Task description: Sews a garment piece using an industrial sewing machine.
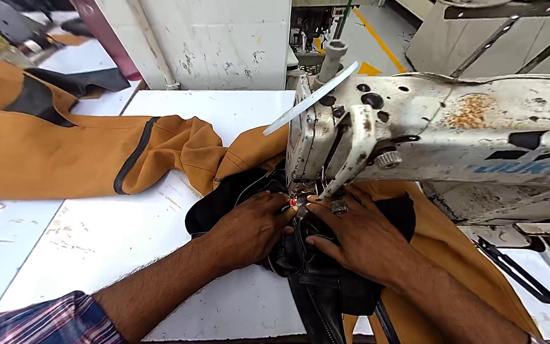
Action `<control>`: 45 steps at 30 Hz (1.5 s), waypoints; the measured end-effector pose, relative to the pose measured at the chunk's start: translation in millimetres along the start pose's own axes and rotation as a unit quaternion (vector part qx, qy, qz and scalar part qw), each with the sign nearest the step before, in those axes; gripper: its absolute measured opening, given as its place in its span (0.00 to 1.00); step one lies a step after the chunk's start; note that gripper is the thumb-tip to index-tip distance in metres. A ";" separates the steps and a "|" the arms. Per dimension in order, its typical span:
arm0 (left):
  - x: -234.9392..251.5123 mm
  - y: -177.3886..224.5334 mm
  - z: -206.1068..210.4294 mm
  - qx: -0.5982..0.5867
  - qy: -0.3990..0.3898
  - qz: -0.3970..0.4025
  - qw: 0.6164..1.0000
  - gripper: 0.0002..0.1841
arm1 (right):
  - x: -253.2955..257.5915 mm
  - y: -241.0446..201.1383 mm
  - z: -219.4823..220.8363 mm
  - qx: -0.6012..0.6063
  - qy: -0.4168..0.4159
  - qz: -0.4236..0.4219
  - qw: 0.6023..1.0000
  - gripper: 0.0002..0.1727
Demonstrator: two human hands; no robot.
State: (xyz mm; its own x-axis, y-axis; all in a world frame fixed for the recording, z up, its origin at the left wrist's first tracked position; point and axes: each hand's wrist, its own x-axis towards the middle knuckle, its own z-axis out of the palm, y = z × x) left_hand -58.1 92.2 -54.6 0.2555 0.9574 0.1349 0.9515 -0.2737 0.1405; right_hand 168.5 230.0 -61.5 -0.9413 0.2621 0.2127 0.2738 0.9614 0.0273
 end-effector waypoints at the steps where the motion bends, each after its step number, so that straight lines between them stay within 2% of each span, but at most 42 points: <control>1: 1.4 -0.9 -5.1 -0.003 -0.005 0.007 1.000 0.27 | -1.9 -2.0 -3.5 0.013 0.010 -0.021 1.000 0.34; 4: 7.2 -11.1 -32.1 0.008 -0.026 0.090 0.996 0.32 | -10.1 -11.4 -11.8 0.058 0.024 -0.087 0.994 0.30; 6: 8.3 -16.7 -50.0 0.037 -0.063 0.164 0.984 0.36 | -17.4 -19.9 -8.3 0.093 -0.027 -0.073 0.993 0.33; 8: 3.2 -9.4 -55.8 0.072 -0.076 0.189 0.976 0.35 | -21.6 -26.2 -5.1 0.114 -0.052 -0.043 0.991 0.34; 10: -15.2 16.2 -52.7 0.068 -0.116 0.132 0.982 0.33 | -22.3 -34.4 -5.3 0.114 -0.057 -0.021 0.992 0.37; 12: -30.3 42.9 -49.1 0.056 -0.169 0.019 0.984 0.32 | -24.7 -46.6 -6.2 0.097 -0.056 -0.007 0.994 0.42; 15: -13.2 52.0 -60.5 0.001 -0.268 -0.169 0.949 0.30 | -32.1 -59.5 -6.1 0.078 -0.057 0.009 0.995 0.46; 16: -6.4 49.4 -58.8 -0.002 -0.252 -0.194 0.948 0.24 | -34.2 -60.3 -5.2 0.082 -0.055 0.013 0.995 0.46; 17: -3.3 47.1 -52.2 0.009 -0.204 -0.190 0.960 0.18 | -34.8 -58.9 -4.9 0.090 -0.052 0.015 0.994 0.45; 19: -4.8 39.9 -29.5 0.028 -0.067 -0.112 0.991 0.10 | -31.8 -52.0 -7.7 0.115 -0.047 0.014 0.992 0.42; 20: -6.2 37.2 -20.1 0.026 -0.022 -0.080 0.996 0.10 | -28.4 -47.9 -9.4 0.124 -0.034 0.013 0.992 0.40; 22: -10.6 33.3 -9.1 0.024 0.018 -0.059 0.998 0.15 | -19.2 -40.2 -6.5 0.106 0.006 0.014 0.994 0.34; 25: -18.9 28.2 -2.8 0.018 0.016 -0.079 0.997 0.25 | -9.8 -31.3 2.0 0.071 0.017 -0.001 0.997 0.29; 28: -23.6 25.0 -1.5 0.009 0.014 -0.086 0.996 0.29 | -6.8 -26.3 2.5 0.064 0.018 -0.022 0.998 0.29; 33: -24.7 19.4 4.3 -0.030 0.077 -0.053 0.995 0.22 | -3.9 -21.5 -0.4 0.053 0.010 -0.046 0.997 0.29; 39: -19.2 16.2 -0.4 -0.034 0.038 -0.029 0.998 0.22 | -5.9 -21.2 1.6 0.049 0.015 -0.052 0.997 0.29; 45: -15.8 18.4 -1.9 -0.035 -0.009 -0.048 0.998 0.23 | -6.4 -19.4 4.3 0.073 0.043 -0.034 0.996 0.27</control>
State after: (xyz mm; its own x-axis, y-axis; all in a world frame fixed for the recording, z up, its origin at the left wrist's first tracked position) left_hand -45.0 71.8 -52.3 0.1673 0.9808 0.1004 0.9575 -0.1859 0.2207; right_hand 168.3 210.0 -67.6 -0.9347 0.1944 0.2976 0.1733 0.9802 -0.0960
